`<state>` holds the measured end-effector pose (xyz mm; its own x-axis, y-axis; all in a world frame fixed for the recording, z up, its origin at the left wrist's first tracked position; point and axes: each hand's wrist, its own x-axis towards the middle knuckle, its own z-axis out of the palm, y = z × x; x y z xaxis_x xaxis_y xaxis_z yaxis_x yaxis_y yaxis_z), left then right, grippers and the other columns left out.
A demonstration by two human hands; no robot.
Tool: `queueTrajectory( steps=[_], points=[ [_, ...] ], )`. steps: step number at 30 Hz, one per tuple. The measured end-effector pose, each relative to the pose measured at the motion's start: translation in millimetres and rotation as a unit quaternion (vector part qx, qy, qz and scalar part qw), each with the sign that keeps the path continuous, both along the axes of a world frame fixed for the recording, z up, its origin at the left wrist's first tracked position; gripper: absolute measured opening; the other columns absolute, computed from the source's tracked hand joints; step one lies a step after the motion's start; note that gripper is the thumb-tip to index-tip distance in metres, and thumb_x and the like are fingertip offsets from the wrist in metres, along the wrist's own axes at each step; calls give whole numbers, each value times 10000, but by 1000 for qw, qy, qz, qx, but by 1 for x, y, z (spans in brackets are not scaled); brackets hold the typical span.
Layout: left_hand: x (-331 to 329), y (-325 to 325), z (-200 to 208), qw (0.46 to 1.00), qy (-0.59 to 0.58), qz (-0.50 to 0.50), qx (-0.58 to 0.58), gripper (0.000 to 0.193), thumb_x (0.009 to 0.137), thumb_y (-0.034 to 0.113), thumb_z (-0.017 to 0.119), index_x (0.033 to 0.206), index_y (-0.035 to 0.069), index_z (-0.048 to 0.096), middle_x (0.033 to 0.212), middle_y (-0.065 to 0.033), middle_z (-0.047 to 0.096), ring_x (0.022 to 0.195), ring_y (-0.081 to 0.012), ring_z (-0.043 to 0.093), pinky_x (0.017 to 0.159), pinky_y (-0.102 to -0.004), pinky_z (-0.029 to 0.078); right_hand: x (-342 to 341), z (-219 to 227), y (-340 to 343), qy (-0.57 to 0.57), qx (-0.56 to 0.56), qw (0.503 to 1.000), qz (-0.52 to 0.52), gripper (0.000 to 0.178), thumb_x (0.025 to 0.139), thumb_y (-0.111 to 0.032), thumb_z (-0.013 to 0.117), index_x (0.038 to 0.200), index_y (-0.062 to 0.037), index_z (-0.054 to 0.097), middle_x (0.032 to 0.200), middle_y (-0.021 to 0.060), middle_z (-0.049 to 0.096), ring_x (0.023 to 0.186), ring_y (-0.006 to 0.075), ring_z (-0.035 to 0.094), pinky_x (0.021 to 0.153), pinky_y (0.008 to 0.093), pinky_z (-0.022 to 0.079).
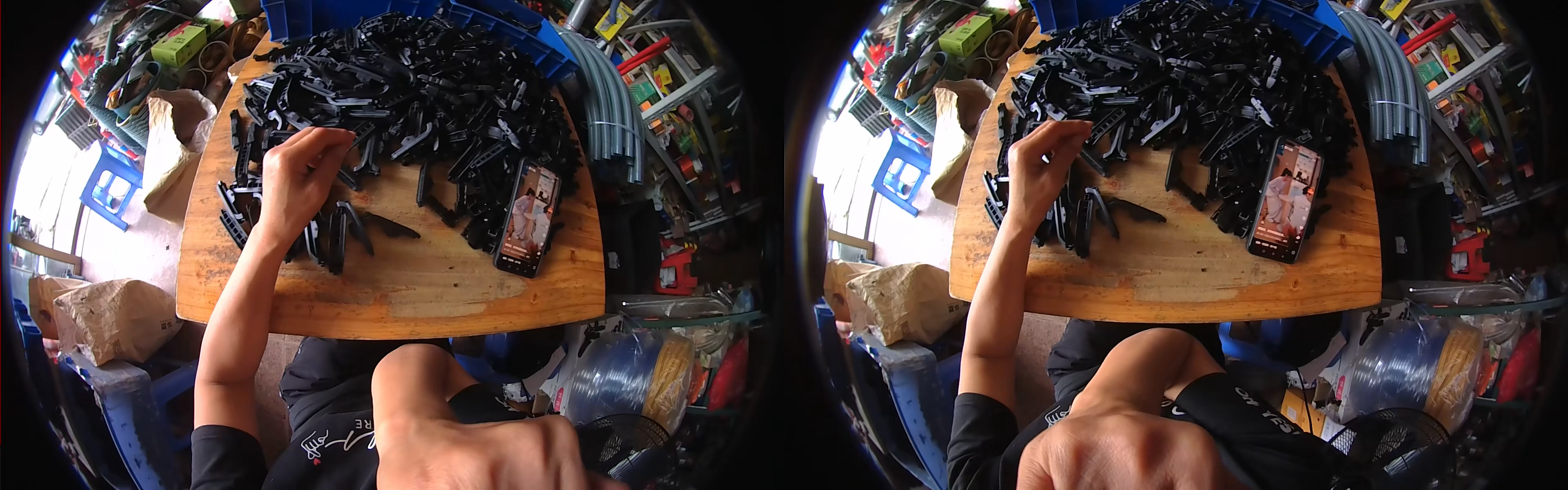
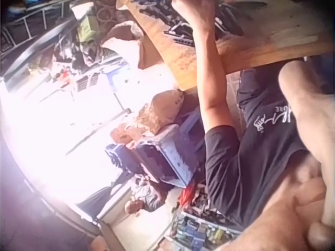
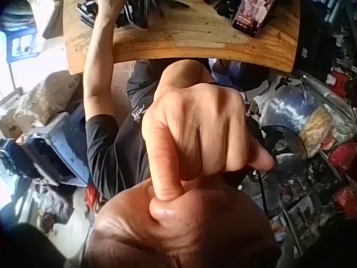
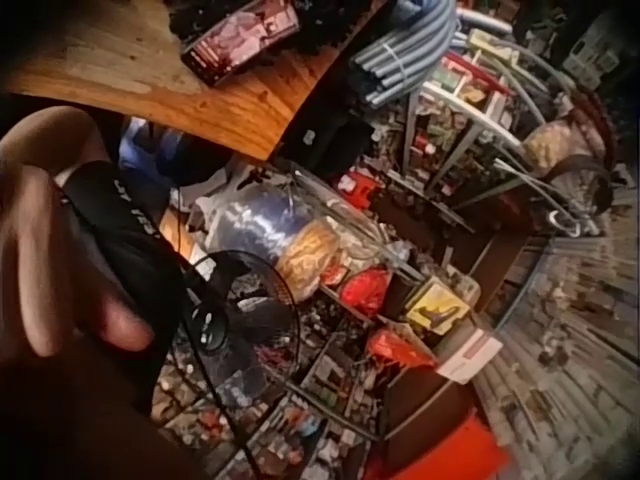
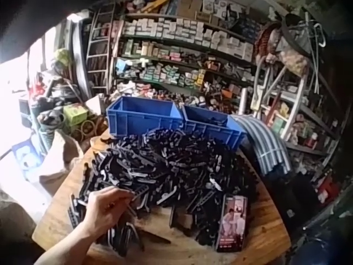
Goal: Assembling small black plastic components by snapping pieces together at a workbench.
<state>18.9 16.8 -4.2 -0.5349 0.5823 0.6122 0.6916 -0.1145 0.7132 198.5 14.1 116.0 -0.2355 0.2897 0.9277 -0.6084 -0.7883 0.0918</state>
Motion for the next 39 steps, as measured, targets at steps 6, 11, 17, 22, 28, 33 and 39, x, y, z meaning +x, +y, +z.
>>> queueTrajectory(
  steps=[6, 11, 17, 22, 28, 33, 39],
  points=[
    [0, 0, -1, 1000, -21, -9, 1, 130, 853, 24, 606, 963, 10, 672, 837, -100, 667, 718, -161, 661, 629, -252, 507, -10, 2, 2, 7, 26, 1000, -2, 553, 1022, -221, 346, 481, -107, 382, 481, 48, 381, 437, 183, 460, 674, 360, 539],
    [0, -1, -1, 1000, -16, -10, -1, 135, 853, 20, 600, 968, 12, 672, 831, -100, 666, 708, -157, 659, 617, -247, 502, -11, 2, 2, 12, 27, 1000, -3, 553, 1022, -217, 341, 482, -103, 381, 485, 49, 376, 429, 186, 450, 659, 359, 537],
    [1, 0, 2, 999, -25, -11, -31, 152, 851, -9, 594, 982, -4, 670, 874, -85, 682, 800, -127, 655, 723, -227, 492, -10, 4, 3, 12, 28, 999, -12, 550, 1020, -208, 346, 482, -103, 383, 487, 46, 376, 429, 185, 451, 640, 346, 532],
    [0, 0, -1, 1000, 0, -1, -10, 140, 850, 28, 600, 967, 16, 674, 813, -95, 659, 673, -144, 639, 599, -246, 492, -10, 3, 3, 14, 25, 999, -28, 550, 1019, -200, 350, 479, -103, 390, 487, 45, 389, 433, 175, 457, 629, 343, 528],
    [3, -1, 0, 1000, -5, -7, -10, 144, 838, 10, 598, 961, 10, 674, 807, -96, 663, 673, -147, 643, 604, -246, 495, -1, -4, 3, 10, 23, 998, -52, 552, 1016, -193, 364, 475, -100, 416, 486, 46, 433, 446, 175, 484, 705, 359, 550],
    [3, 2, 4, 1000, 6, -8, -5, 154, 829, -11, 593, 959, 8, 675, 811, -93, 670, 675, -151, 646, 607, -244, 496, 3, 1, 5, -11, 6, 1000, 20, 552, 1014, -212, 378, 477, -98, 428, 490, 48, 446, 464, 171, 507, 781, 375, 562],
    [1, 2, 1, 1000, 4, -10, -8, 150, 838, -5, 592, 963, 11, 674, 807, -90, 668, 676, -142, 643, 604, -240, 494, -5, 1, 3, -4, 21, 1000, -5, 543, 1013, -188, 371, 489, -75, 457, 509, 73, 470, 484, 186, 511, 714, 373, 560]
  ],
)
